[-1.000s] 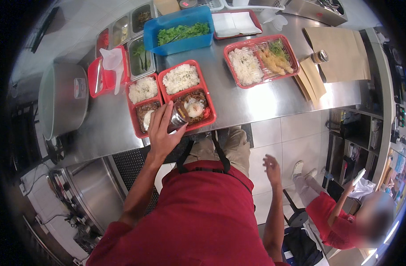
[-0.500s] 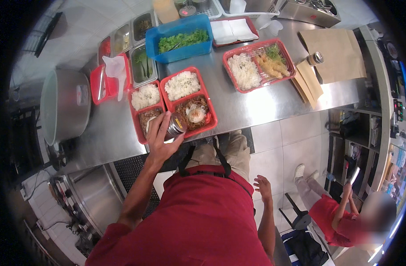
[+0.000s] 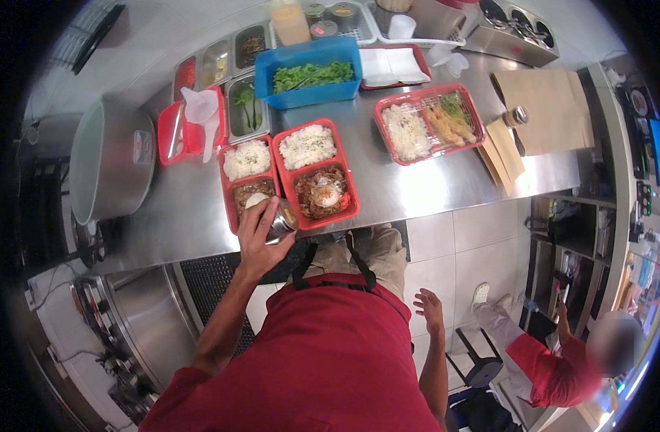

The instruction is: The person assembles bento boxes by placing a boiled egg into each container, sprinkling seasoning from a shaker, and adding chopped green onions. They then retrieve a plastic lid from a shelf and place it on one of the boxes.

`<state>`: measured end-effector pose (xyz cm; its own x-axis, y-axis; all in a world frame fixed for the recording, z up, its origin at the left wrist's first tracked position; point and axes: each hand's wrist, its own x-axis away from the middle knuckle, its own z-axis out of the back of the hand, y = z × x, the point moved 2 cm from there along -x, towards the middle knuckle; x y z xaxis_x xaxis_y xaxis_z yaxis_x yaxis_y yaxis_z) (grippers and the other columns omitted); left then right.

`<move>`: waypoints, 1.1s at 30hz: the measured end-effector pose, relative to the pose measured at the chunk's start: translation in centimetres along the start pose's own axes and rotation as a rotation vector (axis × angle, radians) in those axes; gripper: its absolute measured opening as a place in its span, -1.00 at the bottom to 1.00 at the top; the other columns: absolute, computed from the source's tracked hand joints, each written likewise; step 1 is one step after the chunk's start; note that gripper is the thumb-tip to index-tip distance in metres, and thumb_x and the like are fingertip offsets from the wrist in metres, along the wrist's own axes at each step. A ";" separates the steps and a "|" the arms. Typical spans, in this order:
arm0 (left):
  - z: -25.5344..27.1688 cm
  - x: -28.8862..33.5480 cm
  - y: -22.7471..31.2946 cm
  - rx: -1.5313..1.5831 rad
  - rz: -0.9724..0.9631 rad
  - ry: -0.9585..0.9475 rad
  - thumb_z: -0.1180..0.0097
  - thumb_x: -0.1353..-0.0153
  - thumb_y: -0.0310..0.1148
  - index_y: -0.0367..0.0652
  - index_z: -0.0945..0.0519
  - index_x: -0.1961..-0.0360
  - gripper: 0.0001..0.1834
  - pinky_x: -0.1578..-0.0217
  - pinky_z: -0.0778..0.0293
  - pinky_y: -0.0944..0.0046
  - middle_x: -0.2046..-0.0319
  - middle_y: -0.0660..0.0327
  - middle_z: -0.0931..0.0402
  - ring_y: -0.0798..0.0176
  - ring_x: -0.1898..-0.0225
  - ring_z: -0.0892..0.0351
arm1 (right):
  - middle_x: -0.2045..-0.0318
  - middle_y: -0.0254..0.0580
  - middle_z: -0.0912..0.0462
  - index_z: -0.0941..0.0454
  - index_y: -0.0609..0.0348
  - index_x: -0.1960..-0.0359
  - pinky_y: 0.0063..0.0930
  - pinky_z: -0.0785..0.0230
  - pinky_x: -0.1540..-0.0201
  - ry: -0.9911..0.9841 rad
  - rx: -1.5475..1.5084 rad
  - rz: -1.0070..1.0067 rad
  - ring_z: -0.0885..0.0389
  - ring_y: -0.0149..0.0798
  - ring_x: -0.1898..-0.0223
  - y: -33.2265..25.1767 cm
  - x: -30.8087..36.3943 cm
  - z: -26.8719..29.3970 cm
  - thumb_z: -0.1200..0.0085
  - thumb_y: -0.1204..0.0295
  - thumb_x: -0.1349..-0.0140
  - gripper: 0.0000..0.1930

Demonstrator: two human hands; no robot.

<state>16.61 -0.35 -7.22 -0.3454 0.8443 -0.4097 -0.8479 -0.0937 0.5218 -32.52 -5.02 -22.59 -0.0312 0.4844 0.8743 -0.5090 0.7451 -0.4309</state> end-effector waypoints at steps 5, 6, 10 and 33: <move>1.9 0.5 0.2 0.093 0.186 0.025 -0.51 0.17 -0.47 -0.26 -0.43 -0.25 -0.14 -0.10 -0.47 0.11 -0.13 0.01 -0.42 0.02 -0.10 -0.51 | -0.04 -0.07 -0.62 -0.39 0.13 -0.25 -0.25 -0.50 0.14 0.009 -0.006 -0.017 -0.66 -0.17 0.07 0.2 -0.4 0.8 0.01 0.23 -0.38 -0.54; 2.5 0.4 0.0 0.168 0.315 0.085 -0.51 0.15 -0.47 -0.28 -0.40 -0.26 -0.13 -0.11 -0.47 0.13 -0.12 0.01 -0.42 0.05 -0.11 -0.50 | -0.04 -0.07 -0.62 -0.39 0.13 -0.26 -0.25 -0.50 0.13 -0.020 -0.023 0.017 -0.66 -0.17 0.07 -0.1 -0.6 0.8 0.01 0.22 -0.38 -0.53; 5.9 0.5 -0.4 0.259 0.511 0.285 -0.53 0.14 -0.52 -0.35 -0.33 -0.25 -0.12 -0.13 -0.45 0.17 -0.12 0.02 -0.42 0.12 -0.11 -0.50 | -0.04 -0.07 -0.62 -0.38 0.15 -0.27 -0.24 -0.50 0.12 -0.039 0.003 0.049 -0.65 -0.16 0.06 -1.3 -1.0 1.2 -0.01 0.18 -0.37 -0.50; 4.7 5.3 -4.2 -0.102 0.181 0.259 -0.48 0.22 -0.49 -0.31 -0.48 -0.17 -0.20 0.03 -0.53 0.04 -0.02 -0.06 -0.52 -0.07 0.02 -0.56 | -0.01 -0.11 -0.64 -0.39 0.13 -0.27 -0.28 -0.51 0.15 -0.081 0.081 0.063 -0.66 -0.19 0.08 -4.3 -3.1 0.1 0.03 0.16 -0.43 -0.53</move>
<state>20.18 7.02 -8.12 -0.5739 0.6478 -0.5010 -0.7948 -0.2931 0.5315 -30.31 -9.81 -23.42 -0.1329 0.4876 0.8629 -0.5717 0.6735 -0.4686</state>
